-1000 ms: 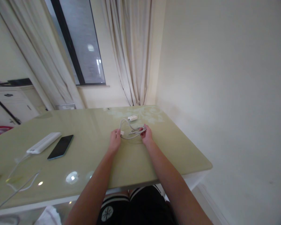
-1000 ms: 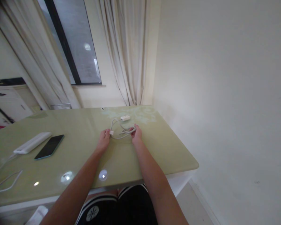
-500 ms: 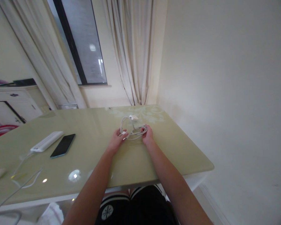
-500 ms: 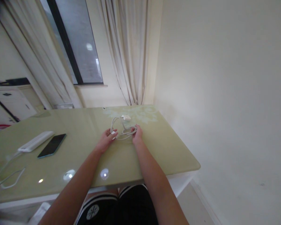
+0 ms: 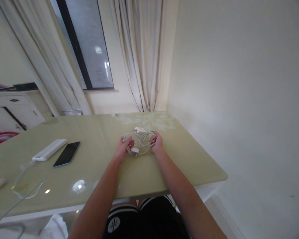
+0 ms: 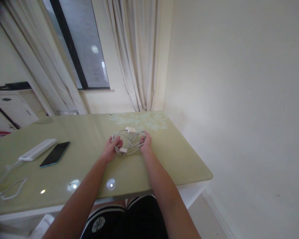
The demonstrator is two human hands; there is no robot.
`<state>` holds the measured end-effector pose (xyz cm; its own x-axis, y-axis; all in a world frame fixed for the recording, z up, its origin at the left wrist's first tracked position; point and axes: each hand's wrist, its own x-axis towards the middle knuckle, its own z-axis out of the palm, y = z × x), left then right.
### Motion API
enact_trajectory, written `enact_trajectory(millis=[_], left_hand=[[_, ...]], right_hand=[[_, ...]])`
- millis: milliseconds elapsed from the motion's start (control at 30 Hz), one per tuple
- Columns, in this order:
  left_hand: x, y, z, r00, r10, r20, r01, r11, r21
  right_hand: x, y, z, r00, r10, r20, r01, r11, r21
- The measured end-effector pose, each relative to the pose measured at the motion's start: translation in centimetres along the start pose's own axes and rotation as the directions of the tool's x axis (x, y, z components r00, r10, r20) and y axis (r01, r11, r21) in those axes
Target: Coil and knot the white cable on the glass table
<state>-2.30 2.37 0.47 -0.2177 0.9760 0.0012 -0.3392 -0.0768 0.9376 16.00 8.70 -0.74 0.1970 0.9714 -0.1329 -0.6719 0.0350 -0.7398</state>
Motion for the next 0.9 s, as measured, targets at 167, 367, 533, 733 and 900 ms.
enact_trajectory(millis=[167, 367, 533, 733, 900], left_hand=[[-0.6, 1.0, -0.8, 0.959, -0.162, 0.233, 0.157, 0.987, 0.038], [-1.5, 1.1, -1.5, 0.872, -0.186, 0.453, 0.137, 0.981, 0.14], [-1.2, 0.5, -0.8, 0.886, -0.154, 0.438, 0.065, 0.975, 0.211], [-0.6, 0.1, 0.1, 0.974, -0.063, 0.216, 0.0, 0.961, 0.278], [-0.2, -0.4, 0.1, 0.989, 0.099, 0.11, -0.128, 0.943, 0.307]], right_hand=[[0.2, -1.1, -0.8, 0.997, 0.054, -0.049, -0.047, 0.989, 0.14], [0.4, -2.5, -1.5, 0.994, -0.003, -0.106, 0.029, 0.97, 0.243], [0.8, -4.3, -2.4, 0.99, -0.043, -0.133, 0.083, 0.948, 0.307], [0.8, -4.4, -2.9, 0.992, -0.032, -0.123, 0.066, 0.957, 0.284], [0.5, -3.9, -2.6, 0.995, -0.058, -0.076, 0.071, 0.983, 0.169]])
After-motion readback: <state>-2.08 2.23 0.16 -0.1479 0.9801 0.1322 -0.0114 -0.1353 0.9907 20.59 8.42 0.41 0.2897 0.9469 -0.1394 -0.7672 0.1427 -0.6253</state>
